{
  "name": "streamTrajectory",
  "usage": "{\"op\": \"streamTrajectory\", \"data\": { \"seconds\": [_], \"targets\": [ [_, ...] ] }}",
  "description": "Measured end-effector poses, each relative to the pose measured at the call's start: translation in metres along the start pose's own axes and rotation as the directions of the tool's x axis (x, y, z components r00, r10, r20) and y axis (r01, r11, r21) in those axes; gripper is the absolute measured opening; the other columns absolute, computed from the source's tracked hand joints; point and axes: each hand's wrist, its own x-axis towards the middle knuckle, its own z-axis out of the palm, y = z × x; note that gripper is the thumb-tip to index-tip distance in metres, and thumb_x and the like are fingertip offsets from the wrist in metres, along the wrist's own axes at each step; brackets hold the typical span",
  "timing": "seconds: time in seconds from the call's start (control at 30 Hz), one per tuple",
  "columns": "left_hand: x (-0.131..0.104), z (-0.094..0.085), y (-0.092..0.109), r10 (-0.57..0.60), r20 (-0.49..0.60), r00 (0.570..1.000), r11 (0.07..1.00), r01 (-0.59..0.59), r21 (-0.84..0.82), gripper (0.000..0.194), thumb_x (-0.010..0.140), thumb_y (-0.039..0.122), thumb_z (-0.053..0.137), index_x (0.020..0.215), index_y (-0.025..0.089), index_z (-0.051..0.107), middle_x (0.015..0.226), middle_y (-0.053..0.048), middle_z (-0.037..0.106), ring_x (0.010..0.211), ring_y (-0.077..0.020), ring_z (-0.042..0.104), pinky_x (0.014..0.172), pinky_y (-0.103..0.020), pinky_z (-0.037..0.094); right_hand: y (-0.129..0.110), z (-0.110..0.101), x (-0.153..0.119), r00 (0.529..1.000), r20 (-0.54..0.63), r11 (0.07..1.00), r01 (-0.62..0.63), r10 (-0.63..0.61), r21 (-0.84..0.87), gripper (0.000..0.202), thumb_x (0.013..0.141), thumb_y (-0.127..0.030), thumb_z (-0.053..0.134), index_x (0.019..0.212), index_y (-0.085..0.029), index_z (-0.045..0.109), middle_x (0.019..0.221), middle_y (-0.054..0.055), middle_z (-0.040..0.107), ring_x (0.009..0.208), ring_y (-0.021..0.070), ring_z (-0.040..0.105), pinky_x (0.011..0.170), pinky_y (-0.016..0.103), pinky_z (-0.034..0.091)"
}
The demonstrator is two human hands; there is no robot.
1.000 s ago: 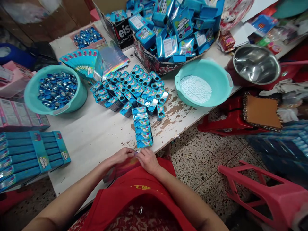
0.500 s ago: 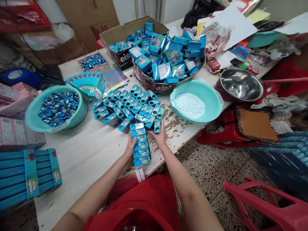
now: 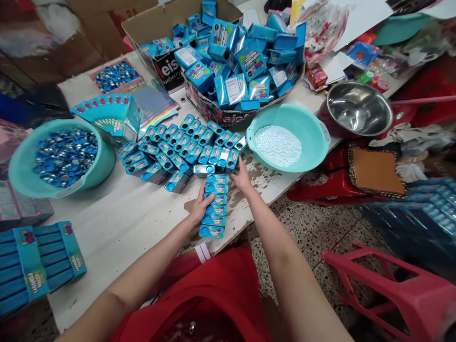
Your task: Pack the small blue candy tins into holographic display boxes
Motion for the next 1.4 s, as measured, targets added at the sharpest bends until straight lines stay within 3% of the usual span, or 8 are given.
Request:
{"op": "streamTrajectory", "data": {
  "seconds": [0.17, 0.3, 0.4, 0.47, 0.6, 0.83, 1.1, 1.4],
  "targets": [
    [0.017, 0.026, -0.009, 0.076, 0.007, 0.997, 0.995, -0.077, 0.060, 0.075, 0.080, 0.053, 0.053, 0.143, 0.027, 0.021, 0.149, -0.003, 0.028, 0.135, -0.0233, 0.028, 0.110, -0.036, 0.026, 0.011, -0.031, -0.057, 0.878, -0.367, 0.949, -0.258, 0.309, 0.182, 0.060, 0.071, -0.033, 0.058, 0.126, -0.011, 0.043, 0.128, 0.018, 0.047, 0.101, 0.0230, 0.057, 0.080, 0.039, 0.051],
    [0.004, -0.004, -0.002, 0.058, -0.042, 0.997, 0.985, -0.050, 0.166, 0.063, 0.085, 0.057, 0.038, 0.137, 0.023, 0.031, 0.143, -0.008, 0.037, 0.128, -0.0213, 0.038, 0.103, -0.034, 0.033, 0.008, -0.038, -0.155, 0.690, -0.639, 0.939, -0.285, 0.340, 0.193, 0.046, 0.076, -0.041, 0.054, 0.113, -0.016, 0.045, 0.109, 0.011, 0.055, 0.090, 0.0173, 0.058, 0.074, 0.034, 0.051],
    [-0.042, -0.059, 0.003, -0.118, 0.097, 0.988, 0.892, 0.063, 0.447, 0.051, 0.080, 0.058, 0.046, 0.108, 0.017, 0.055, 0.110, -0.008, 0.061, 0.101, -0.0212, 0.055, 0.087, -0.032, 0.042, -0.001, -0.029, -0.228, 0.821, -0.449, 0.933, -0.346, 0.352, 0.098, 0.033, 0.075, -0.045, 0.058, 0.091, -0.016, 0.055, 0.084, 0.004, 0.060, 0.076, 0.0156, 0.057, 0.071, 0.031, 0.050],
    [-0.082, -0.089, -0.001, -0.365, 0.266, 0.892, 0.766, 0.125, 0.630, 0.044, 0.074, 0.055, 0.055, 0.095, 0.017, 0.059, 0.091, -0.004, 0.064, 0.083, -0.0187, 0.056, 0.074, -0.028, 0.042, -0.007, -0.017, -0.261, 0.899, -0.227, 0.927, -0.365, 0.374, 0.080, 0.029, 0.076, -0.045, 0.058, 0.085, -0.017, 0.057, 0.077, 0.003, 0.061, 0.071, 0.0159, 0.058, 0.067, 0.031, 0.050],
    [-0.135, -0.092, -0.021, -0.511, 0.311, 0.801, 0.561, 0.037, 0.827, 0.021, 0.080, 0.035, 0.046, 0.080, 0.018, 0.058, 0.074, -0.001, 0.060, 0.070, -0.0152, 0.053, 0.062, -0.023, 0.035, -0.018, 0.005, -0.278, 0.957, 0.168, 0.972, -0.234, 0.236, -0.027, 0.025, 0.078, -0.035, 0.060, 0.098, -0.019, 0.061, 0.097, 0.008, 0.064, 0.087, 0.0198, 0.061, 0.076, 0.033, 0.051],
    [-0.113, -0.047, -0.024, -0.459, 0.350, 0.816, 0.403, -0.159, 0.901, 0.023, 0.085, 0.028, 0.037, 0.080, 0.018, 0.057, 0.076, -0.006, 0.062, 0.072, -0.0192, 0.055, 0.060, -0.025, 0.031, -0.019, 0.009, -0.259, 0.918, 0.392, 0.949, 0.075, 0.054, -0.306, 0.020, 0.085, -0.020, 0.051, 0.100, -0.020, 0.064, 0.094, 0.007, 0.066, 0.091, 0.0204, 0.059, 0.082, 0.034, 0.049],
    [-0.101, -0.058, -0.038, -0.365, 0.372, 0.854, 0.454, -0.186, 0.871, 0.033, 0.088, 0.035, 0.037, 0.074, 0.016, 0.059, 0.068, -0.003, 0.060, 0.067, -0.0160, 0.053, 0.059, -0.024, 0.031, -0.028, 0.020, -0.263, 0.844, 0.501, 0.645, 0.492, -0.189, -0.585, 0.031, 0.087, -0.025, 0.053, 0.117, -0.022, 0.059, 0.110, 0.011, 0.062, 0.098, 0.0249, 0.052, 0.080, 0.039, 0.042],
    [-0.095, -0.060, -0.042, -0.375, 0.334, 0.865, 0.535, -0.093, 0.840, 0.030, 0.084, 0.033, 0.039, 0.075, 0.016, 0.062, 0.070, -0.002, 0.061, 0.066, -0.0149, 0.051, 0.059, -0.023, 0.031, -0.021, 0.026, -0.273, 0.795, 0.506, 0.591, 0.595, -0.334, -0.544, 0.021, 0.087, -0.023, 0.054, 0.106, -0.018, 0.060, 0.115, 0.009, 0.061, 0.109, 0.0233, 0.046, 0.092, 0.039, 0.033]
  ]
}}
